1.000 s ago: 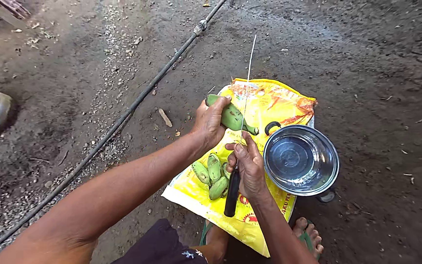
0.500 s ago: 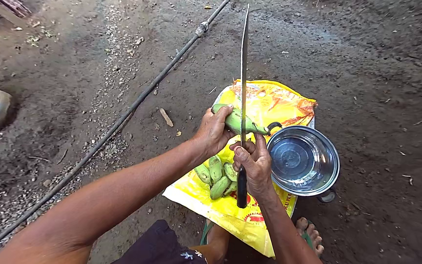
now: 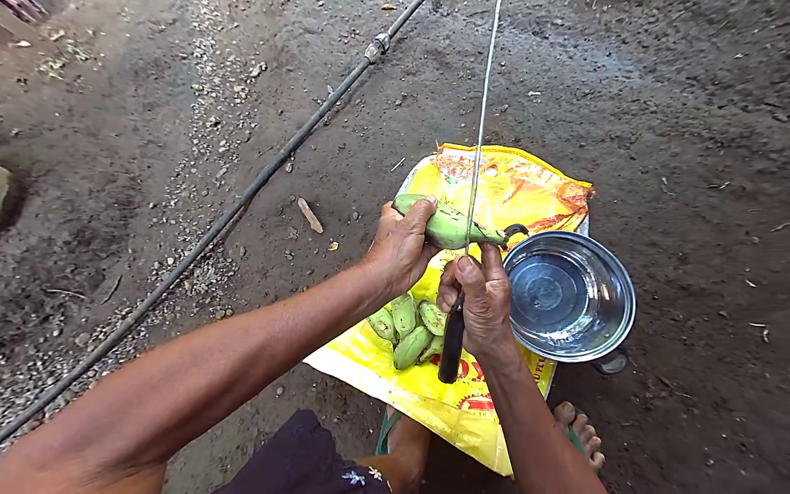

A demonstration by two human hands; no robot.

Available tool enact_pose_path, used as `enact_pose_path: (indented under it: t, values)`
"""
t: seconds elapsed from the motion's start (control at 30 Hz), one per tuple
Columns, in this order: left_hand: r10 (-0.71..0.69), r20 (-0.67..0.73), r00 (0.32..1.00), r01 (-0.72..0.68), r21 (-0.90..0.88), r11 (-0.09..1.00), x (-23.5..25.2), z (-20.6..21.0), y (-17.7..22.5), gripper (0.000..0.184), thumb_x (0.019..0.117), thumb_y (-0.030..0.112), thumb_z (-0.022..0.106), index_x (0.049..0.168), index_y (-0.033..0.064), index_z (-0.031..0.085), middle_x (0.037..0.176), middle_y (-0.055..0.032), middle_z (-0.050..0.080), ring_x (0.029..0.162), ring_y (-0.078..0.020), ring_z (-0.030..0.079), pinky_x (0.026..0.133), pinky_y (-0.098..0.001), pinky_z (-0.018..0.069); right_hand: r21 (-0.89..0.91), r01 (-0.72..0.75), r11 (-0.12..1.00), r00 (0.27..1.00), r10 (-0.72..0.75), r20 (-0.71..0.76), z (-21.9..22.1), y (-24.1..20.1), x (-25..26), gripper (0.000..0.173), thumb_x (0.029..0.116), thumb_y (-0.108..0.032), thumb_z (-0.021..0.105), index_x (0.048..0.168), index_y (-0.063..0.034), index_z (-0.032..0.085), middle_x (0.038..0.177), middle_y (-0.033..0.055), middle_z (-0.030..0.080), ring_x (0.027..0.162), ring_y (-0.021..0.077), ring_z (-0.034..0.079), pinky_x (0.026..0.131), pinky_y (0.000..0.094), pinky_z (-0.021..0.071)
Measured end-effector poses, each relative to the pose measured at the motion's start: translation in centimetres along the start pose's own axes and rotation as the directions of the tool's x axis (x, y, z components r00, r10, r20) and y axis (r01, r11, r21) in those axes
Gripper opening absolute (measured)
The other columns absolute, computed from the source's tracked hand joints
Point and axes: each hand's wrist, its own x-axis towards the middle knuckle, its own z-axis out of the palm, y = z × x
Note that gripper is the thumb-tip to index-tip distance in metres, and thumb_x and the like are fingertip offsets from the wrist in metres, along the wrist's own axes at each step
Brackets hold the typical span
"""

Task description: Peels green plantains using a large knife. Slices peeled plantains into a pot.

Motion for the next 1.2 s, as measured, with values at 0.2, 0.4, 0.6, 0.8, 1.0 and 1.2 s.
enact_pose_path:
  t: [0.2,0.4,0.6,0.8,1.0,1.2]
  values:
    - [0.132,0.035,0.991,-0.133,0.037,0.99,-0.2,-0.2,-0.6,0.038,0.1074,0.011,0.048,0.139,0.0074,0.028,0.111,-0.0166,0.058,0.095,-0.0253,0.069,0.083,-0.0406,0.0612,0.246,-0.086,0.965,0.996,0.09,-0.005,0.6,0.1,0.0,0.024,0.0995,-0.021,0.061,0.117,-0.0098,0.049,0.061,0.0023,0.054,0.045,0.0088,0.052,0.046,0.0219,0.0485]
    - [0.264,0.065,0.962,-0.268,0.065,0.961,-0.2,-0.5,-1.3,0.037,0.1049,0.007,0.051,0.135,0.0078,0.03,0.106,-0.0134,0.059,0.091,-0.0226,0.07,0.083,-0.0412,0.0616,0.442,-0.173,0.88,0.982,0.188,0.009,0.9,-0.2,0.2,0.015,0.1052,-0.025,0.054,0.108,-0.0111,0.051,0.061,0.0024,0.052,0.043,0.0106,0.051,0.043,0.0231,0.0485]
    - [0.125,0.071,0.99,-0.129,0.049,0.99,-0.3,-0.6,-0.6,0.036,0.1069,0.009,0.048,0.138,0.0083,0.029,0.109,-0.0151,0.059,0.093,-0.0242,0.069,0.083,-0.04,0.0611,0.268,-0.078,0.96,0.997,0.078,0.01,0.3,0.2,-0.1,0.025,0.0988,-0.023,0.065,0.115,-0.011,0.05,0.06,0.0013,0.051,0.044,0.0093,0.051,0.045,0.0223,0.0489]
    - [-0.074,0.173,0.982,0.065,0.062,0.996,-0.1,-1.3,0.9,0.013,0.1092,0.016,0.038,0.118,0.0091,0.046,0.096,-0.0098,0.065,0.084,-0.0185,0.07,0.077,-0.0344,0.0611,-0.077,0.127,0.989,0.99,-0.123,0.065,-0.7,0.7,-0.2,0.056,0.0829,-0.021,0.083,0.131,-0.0148,0.054,0.072,-0.0016,0.065,0.051,0.0049,0.056,0.049,0.0211,0.0508]
    - [-0.189,0.199,0.962,0.172,0.102,0.98,-0.3,-1.2,2.2,0.018,0.1103,0.02,0.035,0.11,0.0098,0.05,0.09,-0.0069,0.066,0.08,-0.0141,0.07,0.074,-0.0294,0.061,-0.282,0.281,0.917,0.953,-0.233,0.192,-1.5,-0.3,0.0,0.06,0.0806,-0.012,0.083,0.132,-0.0093,0.052,0.085,-0.0038,0.071,0.063,0.0026,0.062,0.057,0.0199,0.0548]
    - [-0.059,0.227,0.972,0.05,0.042,0.998,-0.9,-0.9,1.3,0.013,0.1084,0.013,0.04,0.121,0.0106,0.043,0.096,-0.0084,0.065,0.084,-0.0172,0.071,0.077,-0.0332,0.0621,-0.094,0.162,0.982,0.983,-0.153,0.099,-1.2,-0.5,-0.4,0.052,0.0836,-0.019,0.082,0.128,-0.0161,0.055,0.073,-0.0029,0.065,0.051,0.0045,0.056,0.049,0.0203,0.0504]
